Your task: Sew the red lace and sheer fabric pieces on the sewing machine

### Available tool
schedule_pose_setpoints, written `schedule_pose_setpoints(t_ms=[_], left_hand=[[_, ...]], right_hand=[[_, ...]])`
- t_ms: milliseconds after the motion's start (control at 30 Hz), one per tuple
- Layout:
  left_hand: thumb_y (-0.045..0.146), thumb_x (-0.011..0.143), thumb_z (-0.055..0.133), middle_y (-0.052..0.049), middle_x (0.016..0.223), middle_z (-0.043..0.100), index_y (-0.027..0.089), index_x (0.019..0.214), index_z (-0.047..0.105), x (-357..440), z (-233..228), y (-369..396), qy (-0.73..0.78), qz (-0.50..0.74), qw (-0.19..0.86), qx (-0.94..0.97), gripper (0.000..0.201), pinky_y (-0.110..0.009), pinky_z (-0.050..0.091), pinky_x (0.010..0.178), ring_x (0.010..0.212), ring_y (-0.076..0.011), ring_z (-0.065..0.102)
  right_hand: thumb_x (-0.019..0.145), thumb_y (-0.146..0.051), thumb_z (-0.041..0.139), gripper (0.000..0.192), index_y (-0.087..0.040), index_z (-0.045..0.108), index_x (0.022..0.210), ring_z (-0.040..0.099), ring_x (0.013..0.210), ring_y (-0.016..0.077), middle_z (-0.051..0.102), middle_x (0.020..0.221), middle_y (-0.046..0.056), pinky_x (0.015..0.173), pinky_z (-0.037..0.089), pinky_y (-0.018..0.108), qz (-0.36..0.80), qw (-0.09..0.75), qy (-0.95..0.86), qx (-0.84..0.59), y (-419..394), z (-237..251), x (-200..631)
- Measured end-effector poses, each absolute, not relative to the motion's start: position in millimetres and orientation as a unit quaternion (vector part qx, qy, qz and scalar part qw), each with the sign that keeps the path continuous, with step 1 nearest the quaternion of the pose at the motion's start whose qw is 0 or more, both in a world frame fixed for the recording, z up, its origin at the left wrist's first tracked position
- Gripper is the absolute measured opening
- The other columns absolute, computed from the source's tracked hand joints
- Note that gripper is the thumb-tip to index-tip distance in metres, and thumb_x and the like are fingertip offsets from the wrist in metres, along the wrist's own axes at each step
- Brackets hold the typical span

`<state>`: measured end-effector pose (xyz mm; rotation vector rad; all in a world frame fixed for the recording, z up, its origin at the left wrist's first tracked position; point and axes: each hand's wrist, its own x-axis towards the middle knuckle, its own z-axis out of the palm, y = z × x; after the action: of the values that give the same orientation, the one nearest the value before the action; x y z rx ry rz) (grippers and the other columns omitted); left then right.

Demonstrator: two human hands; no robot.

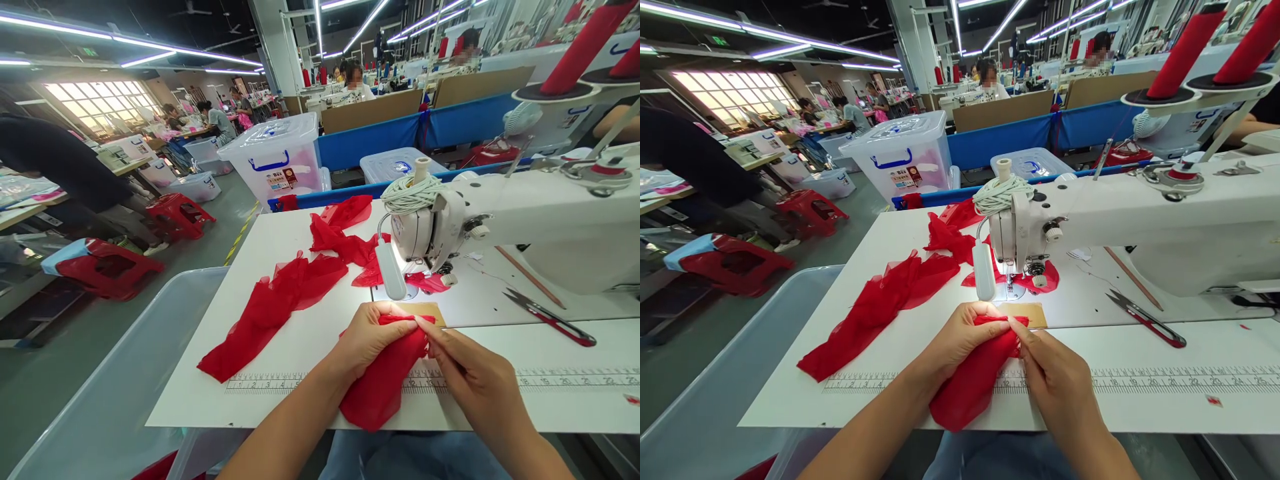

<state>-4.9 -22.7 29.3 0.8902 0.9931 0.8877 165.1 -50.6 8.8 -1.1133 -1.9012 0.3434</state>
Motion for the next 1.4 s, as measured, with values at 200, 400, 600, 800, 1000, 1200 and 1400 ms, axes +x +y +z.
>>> schedule_pose_setpoints(t_ms=[200, 400, 600, 800, 1000, 1200, 1400], left_hand=[[0.039, 0.064, 0.084, -0.002, 0.067, 0.067, 0.012, 0.072, 0.068, -8, 27, -21, 0.422, 0.396, 0.728, 0.368, 0.032, -0.021, 0.045, 0.058, 0.06, -0.0118, 0.059], [0.042, 0.065, 0.083, -0.003, 0.065, 0.066, 0.012, 0.075, 0.068, -10, 27, -20, 0.416, 0.375, 0.74, 0.371, 0.035, -0.022, 0.045, 0.052, 0.054, -0.0131, 0.059], [0.042, 0.065, 0.082, -0.003, 0.063, 0.064, 0.011, 0.072, 0.068, -8, 28, -22, 0.43, 0.387, 0.723, 0.378, 0.035, -0.022, 0.044, 0.052, 0.055, -0.013, 0.058], [0.04, 0.068, 0.081, -0.005, 0.067, 0.067, 0.011, 0.077, 0.071, -7, 29, -23, 0.456, 0.39, 0.703, 0.381, 0.032, -0.023, 0.046, 0.052, 0.056, -0.0143, 0.06], [0.036, 0.07, 0.08, -0.004, 0.07, 0.067, 0.011, 0.075, 0.071, -6, 30, -22, 0.465, 0.397, 0.689, 0.39, 0.027, -0.021, 0.044, 0.055, 0.06, -0.0125, 0.059], [0.034, 0.071, 0.079, -0.003, 0.069, 0.067, 0.011, 0.072, 0.071, -6, 33, -23, 0.47, 0.393, 0.685, 0.393, 0.025, -0.02, 0.043, 0.055, 0.061, -0.0113, 0.057], [0.034, 0.072, 0.078, -0.004, 0.07, 0.067, 0.012, 0.075, 0.071, -6, 34, -24, 0.47, 0.385, 0.692, 0.39, 0.024, -0.022, 0.044, 0.057, 0.062, -0.0138, 0.059]], right_hand=[[0.088, -0.034, 0.056, 0.028, -0.028, 0.075, 0.108, 0.066, 0.064, 0.0155, 0.069, 0.068, 0.0, 0.06, 0.056, 0.022, 0.335, 0.471, -0.651, -0.492, -51, -6, 166], [0.086, -0.044, 0.059, 0.033, -0.025, 0.076, 0.106, 0.056, 0.051, 0.0124, 0.062, 0.06, -0.001, 0.048, 0.05, 0.021, 0.382, 0.457, -0.603, -0.53, -50, -5, 169], [0.091, -0.018, 0.048, 0.041, -0.034, 0.064, 0.125, 0.061, 0.06, 0.0104, 0.064, 0.071, -0.002, 0.057, 0.05, 0.018, 0.157, 0.46, -0.756, -0.438, -50, 8, 173], [0.092, -0.013, 0.044, 0.052, -0.033, 0.049, 0.14, 0.069, 0.076, 0.0125, 0.072, 0.09, 0.0, 0.058, 0.051, 0.018, 0.011, 0.388, -0.812, -0.436, -52, -2, 175], [0.093, -0.013, 0.042, 0.046, -0.032, 0.053, 0.134, 0.07, 0.077, 0.0141, 0.073, 0.09, 0.002, 0.054, 0.051, 0.02, -0.013, 0.389, -0.804, -0.449, -54, 0, 170], [0.094, -0.014, 0.041, 0.048, -0.032, 0.05, 0.137, 0.069, 0.072, 0.0135, 0.072, 0.088, 0.001, 0.05, 0.049, 0.02, -0.028, 0.369, -0.812, -0.452, -54, 2, 171], [0.095, -0.014, 0.042, 0.05, -0.03, 0.046, 0.142, 0.069, 0.074, 0.0111, 0.072, 0.09, 0.001, 0.055, 0.049, 0.017, -0.048, 0.332, -0.839, -0.428, -52, 0, 180]])
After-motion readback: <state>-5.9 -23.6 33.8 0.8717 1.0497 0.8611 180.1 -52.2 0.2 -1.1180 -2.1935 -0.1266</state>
